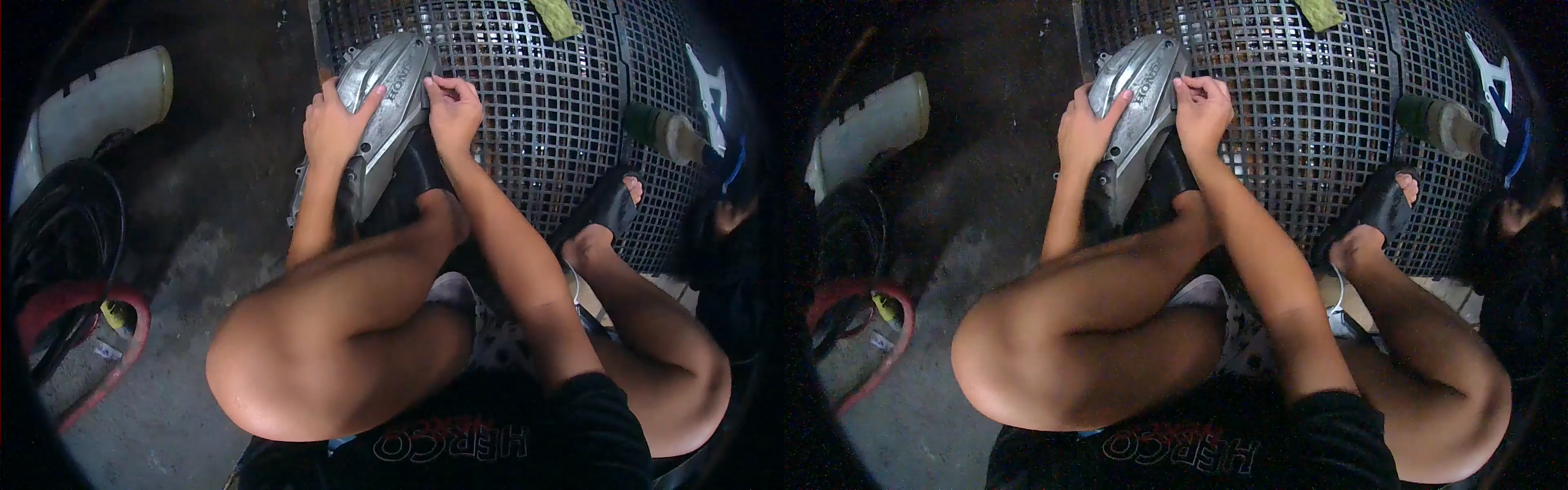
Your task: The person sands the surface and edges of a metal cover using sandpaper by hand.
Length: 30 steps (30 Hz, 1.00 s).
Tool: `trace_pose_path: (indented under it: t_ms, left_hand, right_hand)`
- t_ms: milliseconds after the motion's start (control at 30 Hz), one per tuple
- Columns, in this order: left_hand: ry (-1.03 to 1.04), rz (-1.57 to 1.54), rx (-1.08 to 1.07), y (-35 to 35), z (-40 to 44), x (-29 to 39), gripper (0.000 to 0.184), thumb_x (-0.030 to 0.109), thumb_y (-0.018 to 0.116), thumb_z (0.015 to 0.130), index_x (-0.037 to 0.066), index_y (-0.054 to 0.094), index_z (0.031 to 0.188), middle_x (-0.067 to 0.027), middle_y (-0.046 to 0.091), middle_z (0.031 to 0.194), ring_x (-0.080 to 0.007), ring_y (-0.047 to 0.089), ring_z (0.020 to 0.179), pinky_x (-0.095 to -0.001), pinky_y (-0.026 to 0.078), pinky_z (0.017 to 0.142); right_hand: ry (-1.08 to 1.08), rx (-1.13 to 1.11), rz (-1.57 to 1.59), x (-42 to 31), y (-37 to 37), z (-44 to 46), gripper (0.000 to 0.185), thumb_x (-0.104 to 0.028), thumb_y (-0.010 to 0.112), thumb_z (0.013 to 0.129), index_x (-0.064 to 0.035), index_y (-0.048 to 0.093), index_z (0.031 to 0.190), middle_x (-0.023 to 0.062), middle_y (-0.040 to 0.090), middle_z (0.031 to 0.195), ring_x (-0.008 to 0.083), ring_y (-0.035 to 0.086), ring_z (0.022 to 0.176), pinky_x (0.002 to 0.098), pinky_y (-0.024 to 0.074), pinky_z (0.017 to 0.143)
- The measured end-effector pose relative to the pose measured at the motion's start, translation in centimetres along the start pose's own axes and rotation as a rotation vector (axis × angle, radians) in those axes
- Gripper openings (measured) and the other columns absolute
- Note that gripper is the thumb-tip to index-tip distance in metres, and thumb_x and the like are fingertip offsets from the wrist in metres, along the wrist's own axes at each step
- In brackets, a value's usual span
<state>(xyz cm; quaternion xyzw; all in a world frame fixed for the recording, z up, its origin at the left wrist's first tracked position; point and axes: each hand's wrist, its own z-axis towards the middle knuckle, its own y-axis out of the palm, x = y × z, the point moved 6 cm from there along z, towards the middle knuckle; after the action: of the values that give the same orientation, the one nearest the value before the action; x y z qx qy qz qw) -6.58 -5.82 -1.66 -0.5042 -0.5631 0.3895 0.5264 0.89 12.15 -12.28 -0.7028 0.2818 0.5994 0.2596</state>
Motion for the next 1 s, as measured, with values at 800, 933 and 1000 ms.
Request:
trace_pose_path:
  t_ms: [800,933,1000]
  left_hand:
    - [-0.059,0.067,-0.01,0.1,0.0,0.2,0.094,0.08,0.062,0.081,0.0,0.057,0.131,-0.0308,0.065,0.119,-0.0466,0.064,0.111,-0.0531,0.052,0.093]
    - [-0.083,0.017,-0.055,0.7,0.4,-0.4,0.096,0.08,0.062,0.081,-0.002,0.058,0.13,-0.0313,0.066,0.116,-0.0476,0.064,0.11,-0.0535,0.052,0.093]
    - [-0.084,0.018,-0.052,0.6,0.1,-0.4,0.096,0.08,0.062,0.081,-0.003,0.058,0.129,-0.0317,0.066,0.115,-0.0479,0.064,0.109,-0.0533,0.052,0.093]
  right_hand:
    - [0.138,0.047,-0.062,-0.5,0.0,-2.9,0.017,-0.008,0.08,0.085,-0.0029,0.064,0.084,0.009,0.063,0.086,0.0203,0.063,0.072,0.0346,0.0518,0.072]
    - [0.083,0.064,-0.115,-0.3,0.6,-0.7,0.017,-0.008,0.08,0.084,-0.0028,0.065,0.084,0.0087,0.062,0.085,0.0196,0.062,0.07,0.0339,0.0514,0.071]
    - [0.139,0.086,-0.064,0.3,0.8,-0.8,0.017,-0.009,0.08,0.084,-0.0027,0.065,0.084,0.0086,0.062,0.084,0.0196,0.062,0.07,0.0339,0.0513,0.07]
